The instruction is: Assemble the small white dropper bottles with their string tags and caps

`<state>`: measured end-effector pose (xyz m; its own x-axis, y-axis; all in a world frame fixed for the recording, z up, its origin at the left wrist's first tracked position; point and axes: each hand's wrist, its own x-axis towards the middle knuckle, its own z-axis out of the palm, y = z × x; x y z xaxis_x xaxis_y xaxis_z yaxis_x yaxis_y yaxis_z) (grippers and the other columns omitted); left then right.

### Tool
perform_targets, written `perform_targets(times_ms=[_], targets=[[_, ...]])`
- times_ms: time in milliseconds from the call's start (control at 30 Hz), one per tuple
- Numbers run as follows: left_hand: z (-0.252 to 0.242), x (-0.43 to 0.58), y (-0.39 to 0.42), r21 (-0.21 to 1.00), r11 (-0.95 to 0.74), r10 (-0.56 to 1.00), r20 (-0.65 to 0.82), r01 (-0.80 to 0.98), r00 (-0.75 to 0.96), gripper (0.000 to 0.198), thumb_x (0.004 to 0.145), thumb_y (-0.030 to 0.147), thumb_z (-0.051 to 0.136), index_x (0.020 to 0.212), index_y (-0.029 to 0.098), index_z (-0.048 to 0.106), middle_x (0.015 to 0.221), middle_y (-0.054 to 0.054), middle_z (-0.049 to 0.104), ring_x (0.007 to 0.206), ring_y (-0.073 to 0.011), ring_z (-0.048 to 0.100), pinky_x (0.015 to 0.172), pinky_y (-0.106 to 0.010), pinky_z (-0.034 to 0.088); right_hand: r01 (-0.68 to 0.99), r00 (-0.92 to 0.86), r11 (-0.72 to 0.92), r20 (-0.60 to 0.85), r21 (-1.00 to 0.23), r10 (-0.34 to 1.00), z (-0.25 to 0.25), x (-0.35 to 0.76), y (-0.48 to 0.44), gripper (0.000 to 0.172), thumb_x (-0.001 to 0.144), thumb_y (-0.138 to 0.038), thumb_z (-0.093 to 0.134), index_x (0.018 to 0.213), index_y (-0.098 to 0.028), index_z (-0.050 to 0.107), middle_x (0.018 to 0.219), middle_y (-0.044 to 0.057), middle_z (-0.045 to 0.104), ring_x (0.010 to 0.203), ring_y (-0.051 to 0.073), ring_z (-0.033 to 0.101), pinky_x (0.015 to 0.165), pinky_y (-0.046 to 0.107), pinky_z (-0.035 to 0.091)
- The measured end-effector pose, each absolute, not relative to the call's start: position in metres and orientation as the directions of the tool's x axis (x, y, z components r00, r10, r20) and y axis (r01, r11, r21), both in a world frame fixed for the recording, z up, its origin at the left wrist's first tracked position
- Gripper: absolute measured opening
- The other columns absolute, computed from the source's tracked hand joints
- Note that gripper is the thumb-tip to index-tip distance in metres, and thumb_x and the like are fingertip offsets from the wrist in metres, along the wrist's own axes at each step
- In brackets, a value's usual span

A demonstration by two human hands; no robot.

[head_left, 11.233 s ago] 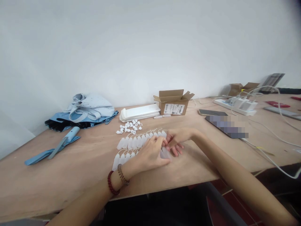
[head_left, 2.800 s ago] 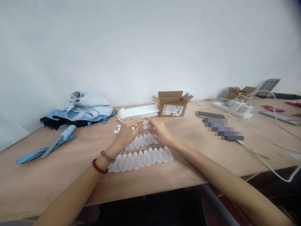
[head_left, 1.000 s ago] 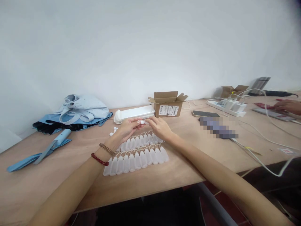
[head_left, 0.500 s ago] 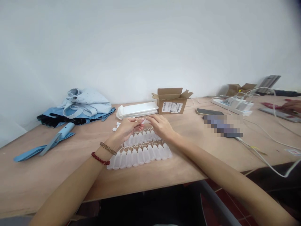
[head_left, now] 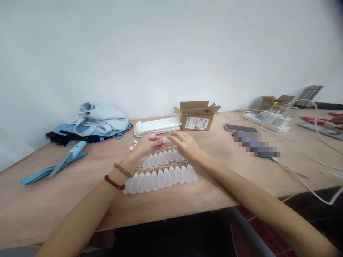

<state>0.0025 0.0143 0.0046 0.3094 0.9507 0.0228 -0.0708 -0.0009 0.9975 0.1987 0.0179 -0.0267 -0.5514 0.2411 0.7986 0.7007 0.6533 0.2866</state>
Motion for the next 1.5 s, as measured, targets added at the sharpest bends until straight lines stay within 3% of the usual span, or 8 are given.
perform_targets(times_ms=[400,600,767,900,1133,1267,1400,1500], targets=[[0.009,0.012,0.004,0.994,-0.071,0.963,0.09,-0.083,0.255,0.025,0.068,0.033,0.076,0.072,0.01,0.069,0.067,-0.004,0.064,0.058,-0.0093,0.056,0.059,-0.022,0.047,0.752,-0.483,0.589,0.855,0.296,0.187,-0.021,0.194,0.011,0.033,0.085,-0.001,0.039,0.1,-0.018,0.063,0.098,0.008,0.064,0.081,0.015,0.058,0.069,0.025,0.045],[0.014,0.014,0.002,0.97,0.106,0.962,-0.044,-0.22,0.269,0.016,0.073,0.023,0.074,0.074,0.007,0.068,0.066,-0.006,0.065,0.061,-0.0089,0.058,0.058,-0.019,0.047,0.752,-0.459,0.578,0.882,0.318,0.112,-0.023,0.194,0.01,0.032,0.085,-0.001,0.04,0.096,-0.02,0.063,0.098,0.006,0.065,0.08,0.013,0.059,0.068,0.023,0.045],[0.014,0.012,0.0,0.98,0.181,0.926,-0.141,-0.084,0.351,0.03,0.078,0.037,0.069,0.07,0.007,0.067,0.065,-0.007,0.064,0.052,-0.0075,0.054,0.049,-0.019,0.045,0.742,-0.442,0.608,0.888,0.283,0.126,-0.026,0.195,0.01,0.031,0.087,-0.003,0.041,0.097,-0.021,0.063,0.099,0.006,0.066,0.083,0.013,0.06,0.07,0.023,0.045],[0.01,0.011,0.003,0.999,0.042,0.941,-0.047,0.022,0.335,0.039,0.073,0.048,0.07,0.067,0.009,0.065,0.058,-0.004,0.06,0.048,-0.0084,0.053,0.045,-0.02,0.043,0.724,-0.41,0.656,0.898,0.213,0.161,-0.027,0.195,0.012,0.029,0.086,-0.003,0.042,0.099,-0.02,0.063,0.099,0.006,0.067,0.083,0.013,0.061,0.068,0.022,0.045],[0.008,0.014,-0.001,0.934,-0.323,0.927,0.28,0.151,0.249,0.03,0.064,0.039,0.078,0.075,0.013,0.068,0.063,-0.001,0.065,0.055,-0.0112,0.058,0.056,-0.023,0.049,0.666,-0.352,0.746,0.877,-0.013,0.329,-0.026,0.196,0.013,0.022,0.09,-0.01,0.046,0.098,-0.019,0.063,0.098,0.006,0.068,0.086,0.013,0.064,0.071,0.021,0.047],[0.009,0.015,0.001,0.958,-0.25,0.948,0.212,0.14,0.238,0.036,0.071,0.047,0.07,0.075,0.011,0.07,0.071,-0.007,0.07,0.063,-0.0149,0.064,0.064,-0.026,0.053,0.703,-0.276,0.71,0.9,-0.051,0.338,-0.028,0.196,0.013,0.019,0.091,-0.015,0.047,0.097,-0.019,0.064,0.101,0.007,0.068,0.087,0.014,0.064,0.074,0.022,0.049],[0.008,0.014,0.003,0.986,-0.097,0.956,0.053,0.139,0.287,0.044,0.075,0.053,0.065,0.071,0.009,0.068,0.069,-0.011,0.068,0.056,-0.0164,0.063,0.055,-0.027,0.052,0.708,-0.263,0.705,0.907,-0.05,0.329,-0.029,0.195,0.013,0.021,0.091,-0.013,0.046,0.096,-0.02,0.065,0.101,0.007,0.067,0.088,0.014,0.064,0.075,0.023,0.05],[0.009,0.012,0.001,0.954,-0.236,0.93,0.166,0.187,0.328,0.034,0.075,0.046,0.067,0.072,0.012,0.067,0.065,-0.006,0.066,0.057,-0.0143,0.061,0.056,-0.025,0.05,0.695,-0.289,0.718,0.898,-0.043,0.333,-0.029,0.197,0.014,0.019,0.091,-0.015,0.047,0.097,-0.019,0.065,0.101,0.007,0.067,0.088,0.014,0.065,0.075,0.023,0.05]])
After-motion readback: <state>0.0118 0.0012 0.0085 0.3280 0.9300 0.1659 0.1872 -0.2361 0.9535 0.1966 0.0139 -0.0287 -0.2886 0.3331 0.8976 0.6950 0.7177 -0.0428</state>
